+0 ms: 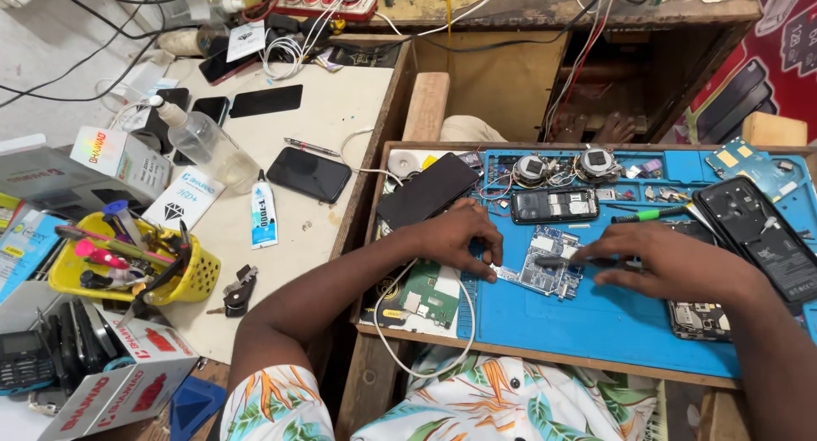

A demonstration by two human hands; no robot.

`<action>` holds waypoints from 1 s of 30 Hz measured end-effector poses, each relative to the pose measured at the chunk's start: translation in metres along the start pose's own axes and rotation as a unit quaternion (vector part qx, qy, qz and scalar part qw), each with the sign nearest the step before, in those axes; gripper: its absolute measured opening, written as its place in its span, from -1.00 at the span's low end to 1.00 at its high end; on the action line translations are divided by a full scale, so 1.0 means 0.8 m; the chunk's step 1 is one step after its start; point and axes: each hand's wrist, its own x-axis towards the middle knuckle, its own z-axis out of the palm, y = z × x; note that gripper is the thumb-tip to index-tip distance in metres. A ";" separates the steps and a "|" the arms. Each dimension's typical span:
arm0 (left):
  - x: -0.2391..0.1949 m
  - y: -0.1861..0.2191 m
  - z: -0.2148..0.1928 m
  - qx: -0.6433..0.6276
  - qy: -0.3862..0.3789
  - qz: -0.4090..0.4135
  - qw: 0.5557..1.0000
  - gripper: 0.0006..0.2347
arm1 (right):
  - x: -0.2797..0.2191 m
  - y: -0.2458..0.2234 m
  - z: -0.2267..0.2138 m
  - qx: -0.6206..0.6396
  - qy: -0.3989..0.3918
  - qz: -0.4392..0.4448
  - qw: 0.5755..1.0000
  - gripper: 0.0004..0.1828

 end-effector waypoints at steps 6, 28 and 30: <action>0.001 0.008 -0.008 0.020 0.018 0.005 1.000 -0.76 | 0.004 -0.005 -0.017 0.008 -0.007 -0.009 1.000 -0.53; 0.000 0.011 -0.009 0.009 0.015 0.002 1.000 -0.78 | 0.008 0.000 -0.012 0.056 -0.071 -0.075 0.993 -0.57; -0.001 0.011 -0.008 0.003 0.017 0.009 1.000 -0.78 | 0.009 0.000 -0.007 0.056 -0.064 -0.064 0.994 -0.58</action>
